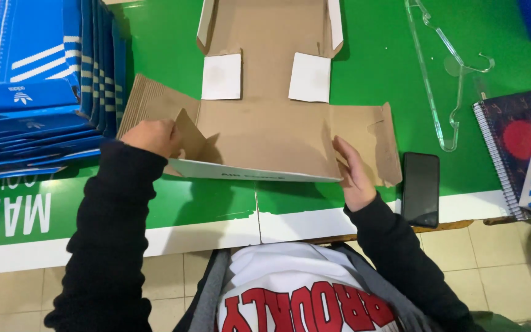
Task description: The person is assembling a flat-packed Nike shoe box and securing it with tape.
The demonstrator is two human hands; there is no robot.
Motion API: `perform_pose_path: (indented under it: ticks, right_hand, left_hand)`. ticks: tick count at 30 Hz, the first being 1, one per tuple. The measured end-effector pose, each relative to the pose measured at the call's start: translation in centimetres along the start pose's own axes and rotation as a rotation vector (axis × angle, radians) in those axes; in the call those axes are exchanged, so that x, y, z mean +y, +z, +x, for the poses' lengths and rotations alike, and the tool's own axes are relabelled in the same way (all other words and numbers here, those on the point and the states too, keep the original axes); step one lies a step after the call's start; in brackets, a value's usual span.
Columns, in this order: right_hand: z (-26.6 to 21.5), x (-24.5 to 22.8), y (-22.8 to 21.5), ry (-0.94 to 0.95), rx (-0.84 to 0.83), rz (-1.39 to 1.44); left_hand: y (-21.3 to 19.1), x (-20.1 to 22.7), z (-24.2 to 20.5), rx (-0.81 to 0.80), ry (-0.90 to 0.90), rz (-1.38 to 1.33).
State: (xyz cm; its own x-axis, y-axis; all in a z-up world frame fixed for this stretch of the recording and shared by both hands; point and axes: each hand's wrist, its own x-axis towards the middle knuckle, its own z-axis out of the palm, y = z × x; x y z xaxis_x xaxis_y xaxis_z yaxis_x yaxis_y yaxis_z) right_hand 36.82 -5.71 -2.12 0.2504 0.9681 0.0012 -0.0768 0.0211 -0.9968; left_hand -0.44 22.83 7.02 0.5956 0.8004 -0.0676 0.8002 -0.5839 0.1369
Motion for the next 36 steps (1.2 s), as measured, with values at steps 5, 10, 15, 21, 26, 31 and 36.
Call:
perform_pose_path:
  ticks: [5,10,15,21,26,31,36]
  right_hand:
    - [-1.4,-6.0,0.5,-0.422,0.036,-0.684]
    - [-0.6,-8.8,0.4,-0.683,-0.120,-1.163]
    - [2.1,-10.7,0.4,-0.879,-0.367,-1.415]
    - [4.8,-8.2,-1.4,-0.810,-0.684,-1.327]
    - [5.2,-5.3,2.3,-0.523,-0.893,-1.117]
    - [7.0,-3.5,7.6,-0.586,-0.881,-0.872]
    - [9.4,-2.8,10.7,-0.374,-0.868,-1.191]
  left_hand:
    - [-1.1,2.0,0.2,-0.112,-0.116,0.015]
    - [0.7,2.4,-2.5,-0.044,-0.237,0.041]
    - [1.8,1.6,-3.8,0.106,-0.257,0.034]
    - [1.0,0.7,-1.8,0.108,-0.158,0.223]
    - [1.0,-1.5,1.6,0.175,-0.087,0.178]
    - [-2.0,7.5,-2.9,0.562,0.300,0.104]
    - [-0.1,15.2,-8.0,0.340,0.461,-0.149]
